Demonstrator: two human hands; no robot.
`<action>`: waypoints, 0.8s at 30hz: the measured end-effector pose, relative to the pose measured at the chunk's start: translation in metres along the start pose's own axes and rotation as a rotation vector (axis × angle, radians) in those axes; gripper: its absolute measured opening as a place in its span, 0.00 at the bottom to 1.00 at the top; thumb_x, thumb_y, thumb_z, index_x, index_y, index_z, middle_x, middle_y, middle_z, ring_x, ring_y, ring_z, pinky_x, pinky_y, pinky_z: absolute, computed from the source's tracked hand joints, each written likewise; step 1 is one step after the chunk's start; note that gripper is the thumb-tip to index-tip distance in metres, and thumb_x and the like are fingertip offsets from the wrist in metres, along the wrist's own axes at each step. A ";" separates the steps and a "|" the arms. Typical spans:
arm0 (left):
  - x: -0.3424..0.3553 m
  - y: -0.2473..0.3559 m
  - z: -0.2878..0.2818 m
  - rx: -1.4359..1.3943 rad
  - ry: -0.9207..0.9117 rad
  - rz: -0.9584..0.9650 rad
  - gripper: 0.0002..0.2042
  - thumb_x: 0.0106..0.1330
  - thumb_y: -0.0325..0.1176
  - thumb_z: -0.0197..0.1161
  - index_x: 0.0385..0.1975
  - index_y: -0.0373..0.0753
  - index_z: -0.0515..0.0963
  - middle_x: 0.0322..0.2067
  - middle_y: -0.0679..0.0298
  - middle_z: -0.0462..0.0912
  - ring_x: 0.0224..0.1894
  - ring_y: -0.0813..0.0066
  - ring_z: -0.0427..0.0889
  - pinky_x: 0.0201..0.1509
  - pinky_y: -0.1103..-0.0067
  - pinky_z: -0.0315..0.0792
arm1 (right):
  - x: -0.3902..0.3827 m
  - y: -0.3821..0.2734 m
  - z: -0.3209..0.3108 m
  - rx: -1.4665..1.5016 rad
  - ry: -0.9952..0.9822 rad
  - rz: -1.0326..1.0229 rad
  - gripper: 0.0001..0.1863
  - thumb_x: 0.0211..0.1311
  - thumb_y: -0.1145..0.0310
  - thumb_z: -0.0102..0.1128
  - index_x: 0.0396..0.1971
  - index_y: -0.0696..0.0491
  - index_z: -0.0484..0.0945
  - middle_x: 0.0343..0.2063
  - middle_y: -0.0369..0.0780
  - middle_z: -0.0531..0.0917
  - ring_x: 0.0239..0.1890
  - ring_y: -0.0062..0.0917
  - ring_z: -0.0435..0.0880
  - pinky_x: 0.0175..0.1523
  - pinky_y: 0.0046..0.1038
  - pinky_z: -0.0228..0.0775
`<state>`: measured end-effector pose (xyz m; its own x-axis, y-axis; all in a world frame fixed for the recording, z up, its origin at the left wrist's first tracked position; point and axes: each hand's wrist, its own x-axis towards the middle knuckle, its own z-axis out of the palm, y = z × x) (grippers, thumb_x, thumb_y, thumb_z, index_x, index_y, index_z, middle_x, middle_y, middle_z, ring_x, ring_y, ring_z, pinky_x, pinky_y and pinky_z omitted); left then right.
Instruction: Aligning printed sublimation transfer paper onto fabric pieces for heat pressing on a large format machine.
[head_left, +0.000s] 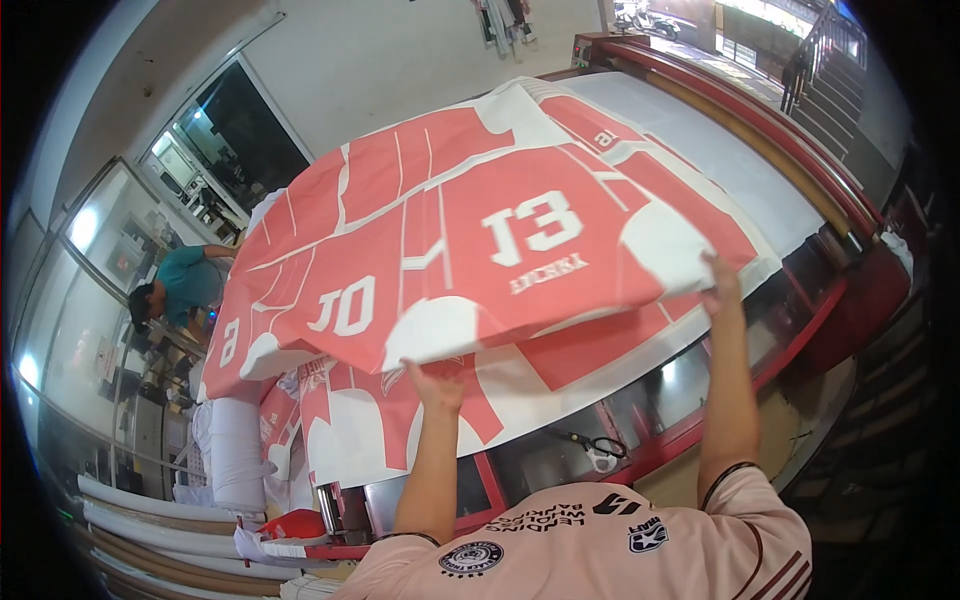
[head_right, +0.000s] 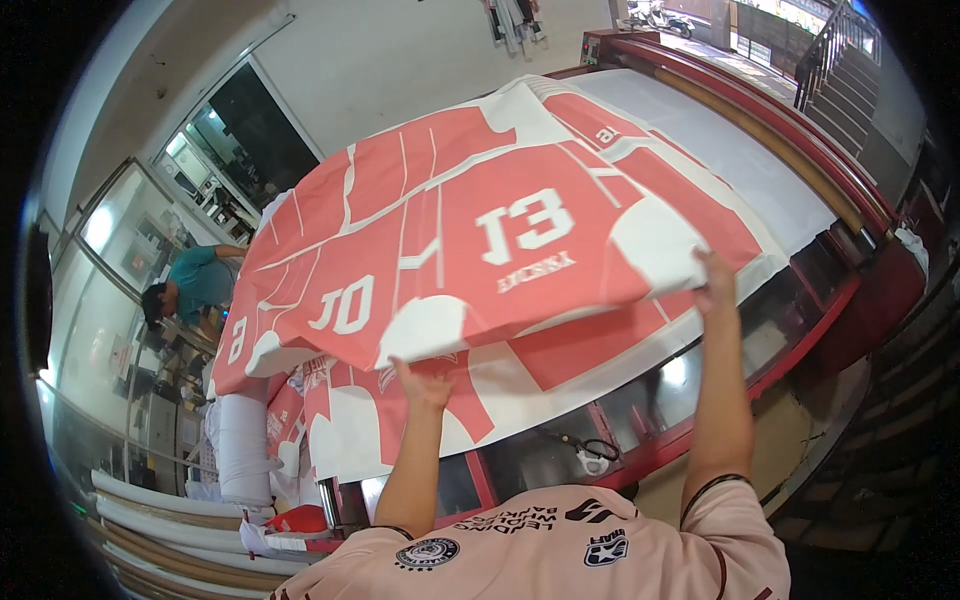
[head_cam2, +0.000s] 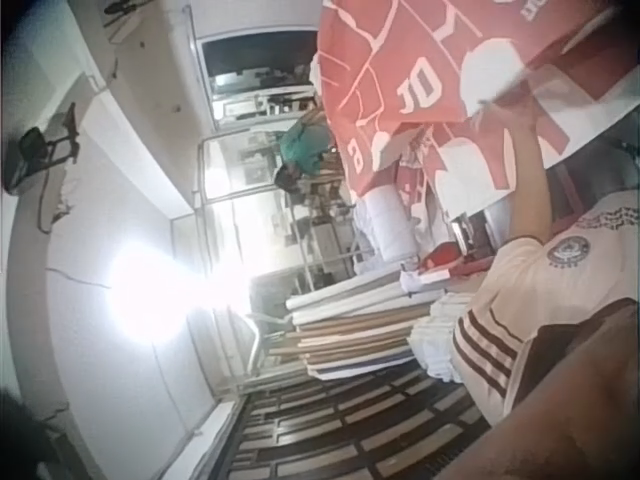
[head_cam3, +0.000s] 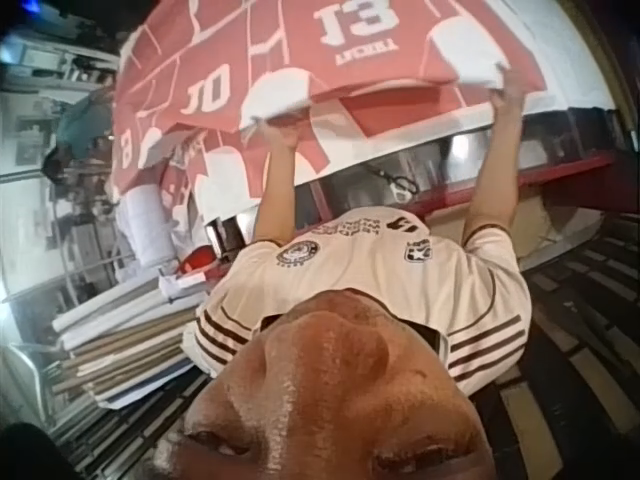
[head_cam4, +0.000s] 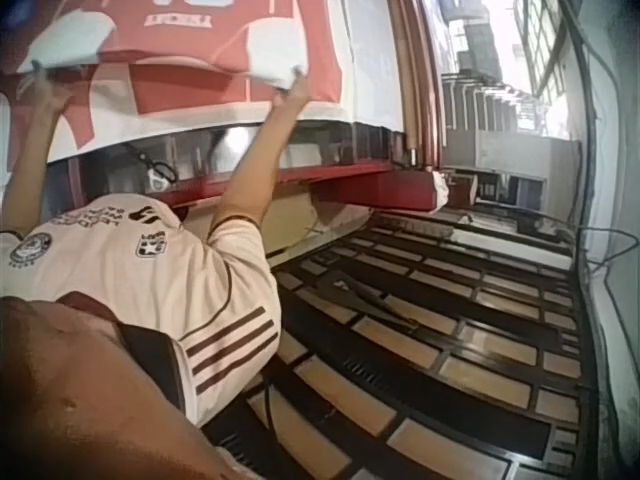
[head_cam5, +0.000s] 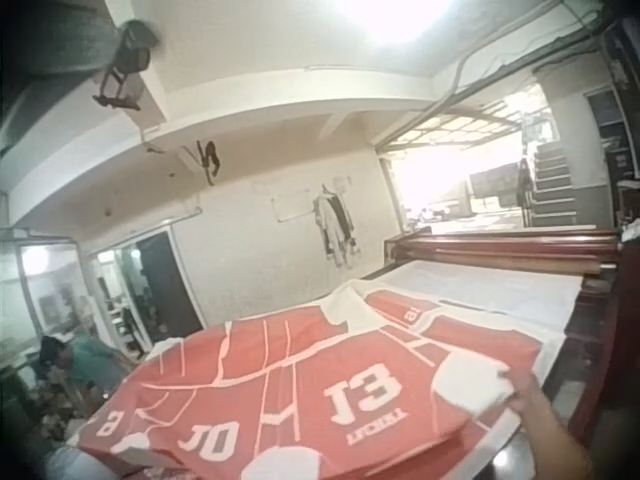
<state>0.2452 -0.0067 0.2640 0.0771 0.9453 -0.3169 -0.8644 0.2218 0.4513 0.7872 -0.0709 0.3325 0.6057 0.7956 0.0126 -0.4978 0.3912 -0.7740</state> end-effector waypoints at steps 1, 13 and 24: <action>0.005 0.003 -0.025 0.025 0.248 -0.010 0.40 0.56 0.70 0.55 0.60 0.45 0.59 0.44 0.60 0.65 0.42 0.64 0.69 0.60 0.55 0.63 | 0.011 -0.018 -0.011 0.089 0.046 -0.016 0.14 0.58 0.67 0.63 0.43 0.53 0.76 0.40 0.39 0.80 0.41 0.29 0.80 0.47 0.36 0.74; 0.016 0.018 -0.084 0.028 0.305 0.115 0.43 0.56 0.66 0.61 0.65 0.48 0.53 0.51 0.60 0.63 0.55 0.64 0.65 0.59 0.58 0.63 | -0.051 0.163 0.066 0.227 0.232 0.286 0.22 0.61 0.70 0.61 0.54 0.54 0.69 0.46 0.37 0.78 0.47 0.29 0.78 0.54 0.35 0.72; 0.072 0.140 -0.096 -0.016 0.416 0.490 0.31 0.63 0.67 0.49 0.54 0.48 0.65 0.41 0.67 0.74 0.44 0.71 0.73 0.49 0.67 0.70 | 0.087 0.037 0.185 0.164 -0.080 -0.078 0.17 0.67 0.70 0.53 0.54 0.57 0.68 0.46 0.40 0.78 0.48 0.30 0.79 0.53 0.36 0.74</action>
<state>0.0822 0.0696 0.2242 -0.5250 0.7635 -0.3761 -0.7581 -0.2187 0.6144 0.7066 0.0984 0.4223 0.5985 0.7915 0.1240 -0.5493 0.5181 -0.6556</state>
